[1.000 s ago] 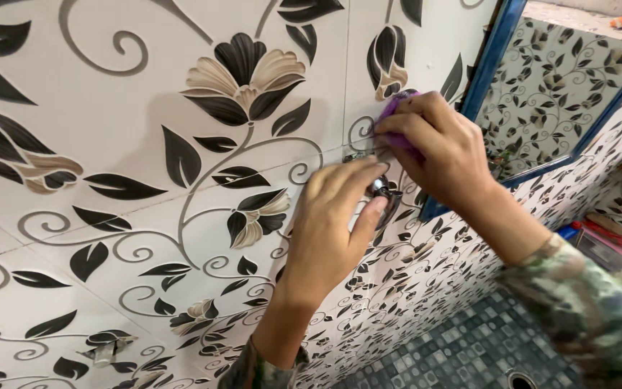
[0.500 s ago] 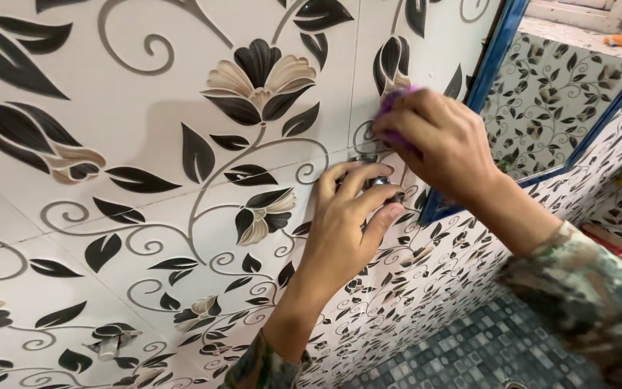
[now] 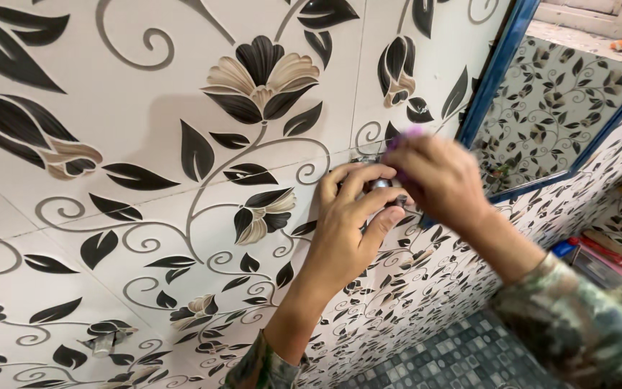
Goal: The person wipes the tiled bathroom walls and the area around a wall-mounted faucet using a purple cloth. The person moves the cloth in circular and back-and-forth motions across the patterned tiles, focusing on the wall surface and the faucet base.
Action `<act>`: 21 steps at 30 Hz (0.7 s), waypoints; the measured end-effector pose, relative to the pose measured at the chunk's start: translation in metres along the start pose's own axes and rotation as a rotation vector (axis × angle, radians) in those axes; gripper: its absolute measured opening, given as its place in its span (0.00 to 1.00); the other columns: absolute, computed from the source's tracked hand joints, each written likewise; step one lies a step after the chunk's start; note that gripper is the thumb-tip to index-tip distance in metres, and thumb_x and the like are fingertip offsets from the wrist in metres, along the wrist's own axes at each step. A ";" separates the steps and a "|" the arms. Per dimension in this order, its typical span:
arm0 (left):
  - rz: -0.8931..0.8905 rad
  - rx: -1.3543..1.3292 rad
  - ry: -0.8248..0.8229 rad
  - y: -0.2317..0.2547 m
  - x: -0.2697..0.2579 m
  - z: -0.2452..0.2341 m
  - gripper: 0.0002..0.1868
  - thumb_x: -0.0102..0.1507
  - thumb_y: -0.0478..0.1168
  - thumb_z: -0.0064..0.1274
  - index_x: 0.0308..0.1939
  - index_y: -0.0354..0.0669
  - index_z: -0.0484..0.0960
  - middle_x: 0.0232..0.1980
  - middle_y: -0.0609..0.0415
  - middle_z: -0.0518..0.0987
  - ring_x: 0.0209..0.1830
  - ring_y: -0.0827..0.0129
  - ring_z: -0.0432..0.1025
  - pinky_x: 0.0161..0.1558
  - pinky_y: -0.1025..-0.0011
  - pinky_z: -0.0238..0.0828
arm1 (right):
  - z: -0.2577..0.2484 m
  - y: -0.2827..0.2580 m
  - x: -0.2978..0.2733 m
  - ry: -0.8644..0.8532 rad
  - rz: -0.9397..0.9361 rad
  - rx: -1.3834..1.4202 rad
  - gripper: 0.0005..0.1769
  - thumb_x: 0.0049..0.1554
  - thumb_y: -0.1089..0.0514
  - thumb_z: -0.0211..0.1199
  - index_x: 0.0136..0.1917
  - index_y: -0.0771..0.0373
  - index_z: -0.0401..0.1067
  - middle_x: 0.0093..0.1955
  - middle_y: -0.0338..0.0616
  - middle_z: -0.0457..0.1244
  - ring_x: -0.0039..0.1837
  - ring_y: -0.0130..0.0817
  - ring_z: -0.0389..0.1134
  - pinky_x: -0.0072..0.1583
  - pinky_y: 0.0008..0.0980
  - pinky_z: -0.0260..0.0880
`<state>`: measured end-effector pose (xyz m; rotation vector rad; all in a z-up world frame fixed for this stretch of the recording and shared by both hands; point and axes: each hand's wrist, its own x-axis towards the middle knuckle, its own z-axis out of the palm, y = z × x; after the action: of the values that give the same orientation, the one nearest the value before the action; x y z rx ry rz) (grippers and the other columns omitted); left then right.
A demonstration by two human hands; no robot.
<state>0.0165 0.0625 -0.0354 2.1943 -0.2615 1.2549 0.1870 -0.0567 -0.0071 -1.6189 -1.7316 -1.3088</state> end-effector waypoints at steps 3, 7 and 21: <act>-0.002 0.017 0.024 -0.002 -0.003 0.004 0.13 0.69 0.47 0.55 0.53 0.48 0.85 0.65 0.50 0.74 0.72 0.51 0.60 0.73 0.55 0.55 | -0.005 0.020 0.022 -0.062 -0.127 0.012 0.11 0.57 0.55 0.72 0.53 0.57 0.77 0.53 0.40 0.64 0.48 0.34 0.67 0.48 0.35 0.69; -0.079 -0.004 0.010 -0.005 -0.009 0.006 0.15 0.67 0.48 0.56 0.55 0.49 0.85 0.67 0.47 0.71 0.66 0.51 0.61 0.69 0.56 0.58 | -0.014 0.021 0.029 -0.113 -0.227 -0.006 0.12 0.58 0.53 0.71 0.54 0.57 0.78 0.55 0.39 0.66 0.47 0.31 0.67 0.48 0.33 0.70; -0.087 -0.034 0.050 -0.005 -0.014 0.009 0.16 0.65 0.46 0.59 0.57 0.50 0.85 0.66 0.47 0.71 0.67 0.51 0.63 0.69 0.57 0.62 | -0.020 0.019 0.054 -0.193 -0.385 -0.055 0.10 0.57 0.57 0.68 0.53 0.56 0.78 0.55 0.38 0.68 0.49 0.30 0.69 0.51 0.32 0.72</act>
<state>0.0177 0.0597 -0.0522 2.1192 -0.1636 1.2470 0.1872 -0.0474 0.0530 -1.5337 -2.2285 -1.4158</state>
